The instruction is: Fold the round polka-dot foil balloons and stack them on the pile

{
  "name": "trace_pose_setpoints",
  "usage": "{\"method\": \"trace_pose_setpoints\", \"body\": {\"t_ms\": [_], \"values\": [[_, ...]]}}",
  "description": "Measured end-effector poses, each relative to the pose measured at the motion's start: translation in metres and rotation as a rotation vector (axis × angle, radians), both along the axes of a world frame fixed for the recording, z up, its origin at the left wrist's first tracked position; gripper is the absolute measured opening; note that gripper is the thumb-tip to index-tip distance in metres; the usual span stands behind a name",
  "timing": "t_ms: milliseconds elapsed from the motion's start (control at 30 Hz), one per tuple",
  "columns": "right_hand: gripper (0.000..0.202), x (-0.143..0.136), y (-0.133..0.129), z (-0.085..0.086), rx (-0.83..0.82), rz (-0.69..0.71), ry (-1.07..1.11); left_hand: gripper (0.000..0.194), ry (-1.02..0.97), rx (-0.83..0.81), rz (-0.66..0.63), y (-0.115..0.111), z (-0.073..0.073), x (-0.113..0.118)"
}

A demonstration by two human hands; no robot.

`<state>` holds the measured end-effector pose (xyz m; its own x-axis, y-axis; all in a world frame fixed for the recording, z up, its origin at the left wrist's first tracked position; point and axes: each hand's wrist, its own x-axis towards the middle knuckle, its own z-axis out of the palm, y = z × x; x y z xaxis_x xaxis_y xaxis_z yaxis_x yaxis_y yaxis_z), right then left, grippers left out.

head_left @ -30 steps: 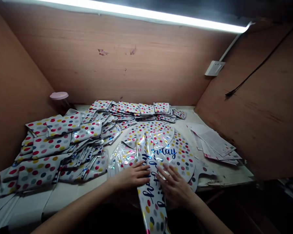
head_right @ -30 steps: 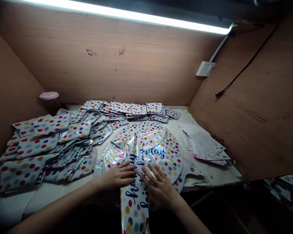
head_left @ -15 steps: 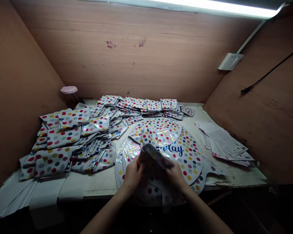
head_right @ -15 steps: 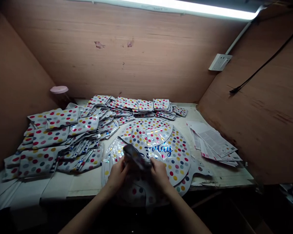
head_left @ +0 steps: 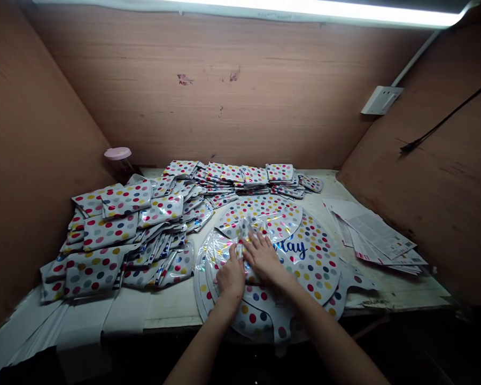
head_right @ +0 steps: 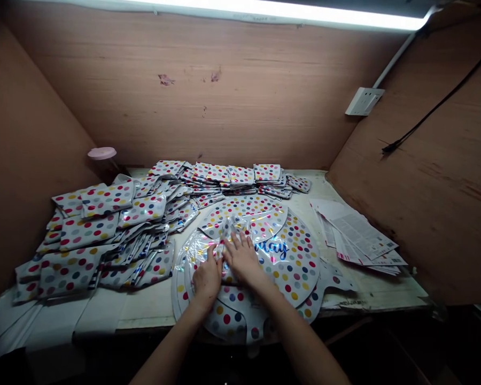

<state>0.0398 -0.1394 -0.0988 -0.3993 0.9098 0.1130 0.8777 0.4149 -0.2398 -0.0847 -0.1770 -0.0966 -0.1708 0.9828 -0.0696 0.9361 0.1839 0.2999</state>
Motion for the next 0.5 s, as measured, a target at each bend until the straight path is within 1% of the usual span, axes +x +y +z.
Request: {"method": "trace_pose_setpoints", "body": {"t_ms": [33,67,100,133,200,267,300,333,367,400,433,467,500], "values": [[0.049,0.004,0.006,0.004,-0.06,0.009,-0.026,0.044,0.007,0.022,-0.02,-0.001,-0.002,0.0],[0.051,0.011,0.008,0.009,-0.084,0.007,-0.032,0.042,0.008,0.047,-0.042,-0.002,-0.004,0.0],[0.05,0.019,0.005,0.013,-0.065,0.005,-0.017,0.039,0.007,0.069,-0.067,-0.003,-0.005,0.0],[0.048,0.027,-0.002,0.015,-0.012,0.006,0.017,0.037,0.006,0.08,-0.092,-0.004,-0.006,0.001],[0.04,0.043,-0.027,0.016,0.101,0.05,0.102,0.035,0.011,0.078,-0.117,-0.007,-0.006,0.003],[0.04,0.054,-0.053,0.007,0.154,0.151,0.136,0.034,0.028,0.109,-0.124,-0.01,-0.005,0.006],[0.042,0.056,-0.063,0.0,0.168,0.192,0.128,0.033,0.037,0.155,-0.149,-0.012,-0.004,0.006],[0.045,0.056,-0.07,-0.008,0.188,0.215,0.111,0.033,0.042,0.208,-0.204,-0.014,-0.004,0.006],[0.046,0.056,-0.074,-0.015,0.221,0.22,0.096,0.035,0.041,0.255,-0.296,-0.015,-0.004,0.003],[0.046,0.055,-0.076,-0.022,0.261,0.217,0.085,0.044,0.033,0.284,-0.413,-0.016,-0.004,0.0],[0.044,0.053,-0.077,-0.026,0.301,0.215,0.082,0.059,0.018,0.29,-0.535,-0.018,-0.005,-0.006],[0.043,0.053,-0.079,-0.028,0.339,0.219,0.088,0.073,0.002,0.277,-0.645,-0.019,-0.007,-0.013],[0.043,0.053,-0.081,-0.028,0.373,0.231,0.105,0.08,-0.014,0.26,-0.737,-0.021,-0.008,-0.021]]}}
